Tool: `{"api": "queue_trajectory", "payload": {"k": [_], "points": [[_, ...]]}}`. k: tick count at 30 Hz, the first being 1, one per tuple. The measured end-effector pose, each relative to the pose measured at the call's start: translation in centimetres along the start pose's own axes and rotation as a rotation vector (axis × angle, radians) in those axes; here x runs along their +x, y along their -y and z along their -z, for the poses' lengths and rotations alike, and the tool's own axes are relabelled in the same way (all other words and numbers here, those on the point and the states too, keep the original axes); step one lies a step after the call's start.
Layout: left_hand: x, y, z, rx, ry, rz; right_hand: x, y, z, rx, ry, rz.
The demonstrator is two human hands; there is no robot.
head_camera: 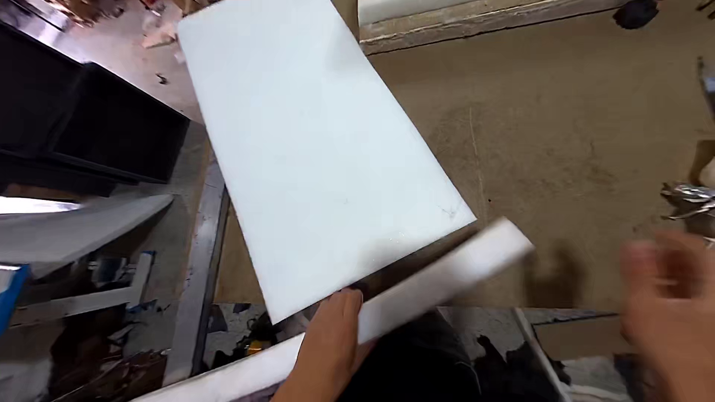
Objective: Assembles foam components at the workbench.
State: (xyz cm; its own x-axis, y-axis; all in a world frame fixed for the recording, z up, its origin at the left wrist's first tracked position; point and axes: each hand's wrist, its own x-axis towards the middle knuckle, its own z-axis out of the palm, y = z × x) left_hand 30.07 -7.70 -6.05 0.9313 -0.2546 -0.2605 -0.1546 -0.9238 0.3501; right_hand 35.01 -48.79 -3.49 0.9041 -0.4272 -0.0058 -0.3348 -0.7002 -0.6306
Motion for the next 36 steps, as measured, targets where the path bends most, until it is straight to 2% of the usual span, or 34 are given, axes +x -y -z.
{"api": "queue_trajectory", "payload": {"k": [2, 4, 6, 8, 11, 14, 16, 18, 19, 20, 22, 24, 25, 28, 30, 33, 36], "points": [[-2.3, 0.3, -1.7, -0.001, -0.195, -0.108, -2.8, 3.0, -3.2, -0.09, 0.18, 0.102], [-4.5, 0.8, -2.9, 0.004, -0.297, -0.126, -4.4, 4.1, -4.6, -0.231, 0.264, -0.004], [-5.9, 1.2, -3.8, 0.037, -0.385, -0.103, -4.7, 3.4, -4.9, -0.241, 0.35, -0.168], [-6.7, 1.1, -4.9, 0.075, -0.491, -0.051, -4.8, 2.4, -5.2, -0.055, 0.355, -0.236], [-8.6, 0.4, -6.8, 0.07, -0.687, 0.088, -4.7, 2.6, -5.8, 0.498, 0.321, -0.272], [-14.4, -0.4, -9.7, -0.05, -0.914, 0.42, -3.0, 1.4, -5.7, 0.695, 0.375, -0.227], [-18.0, -0.8, -13.2, -0.406, -0.995, 0.788, -1.3, -1.1, -6.7, 0.712, 0.401, -0.202], [-19.4, 0.0, -16.6, -1.13, -0.892, 1.111, 0.0, -4.2, -8.3, 0.715, 0.444, -0.224], [-19.0, 1.3, -17.8, -1.551, -0.79, 1.109, 0.7, -5.5, -9.1, 0.717, 0.467, -0.232], [-18.1, 2.8, -19.2, -1.874, -0.773, 1.022, 1.2, -6.5, -9.6, 0.714, 0.492, -0.233], [-15.4, 4.9, -20.5, -2.121, -0.931, 0.812, 1.8, -7.6, -10.4, 0.671, 0.552, -0.198], [-13.5, 5.8, -19.1, -2.169, -1.07, 0.528, 2.2, -7.7, -10.5, 0.548, 0.585, -0.112], [-13.1, 5.9, -17.8, -2.1, -1.081, 0.469, 2.5, -7.4, -10.6, 0.483, 0.593, -0.065], [-12.3, 5.7, -13.7, -1.845, -1.122, 0.711, 2.8, -6.5, -11.4, 0.405, 0.611, 0.003], [-12.4, 6.1, -12.5, -1.744, -1.099, 0.823, 2.4, -6.2, -12.1, 0.382, 0.624, 0.014], [-12.1, 7.3, -12.1, -1.675, -1.022, 0.912, 2.6, -5.9, -12.4, 0.327, 0.667, 0.064], [-11.6, 8.1, -12.1, -1.745, -0.945, 0.926, 3.1, -6.5, -12.6, 0.156, 0.642, 0.164]]}}
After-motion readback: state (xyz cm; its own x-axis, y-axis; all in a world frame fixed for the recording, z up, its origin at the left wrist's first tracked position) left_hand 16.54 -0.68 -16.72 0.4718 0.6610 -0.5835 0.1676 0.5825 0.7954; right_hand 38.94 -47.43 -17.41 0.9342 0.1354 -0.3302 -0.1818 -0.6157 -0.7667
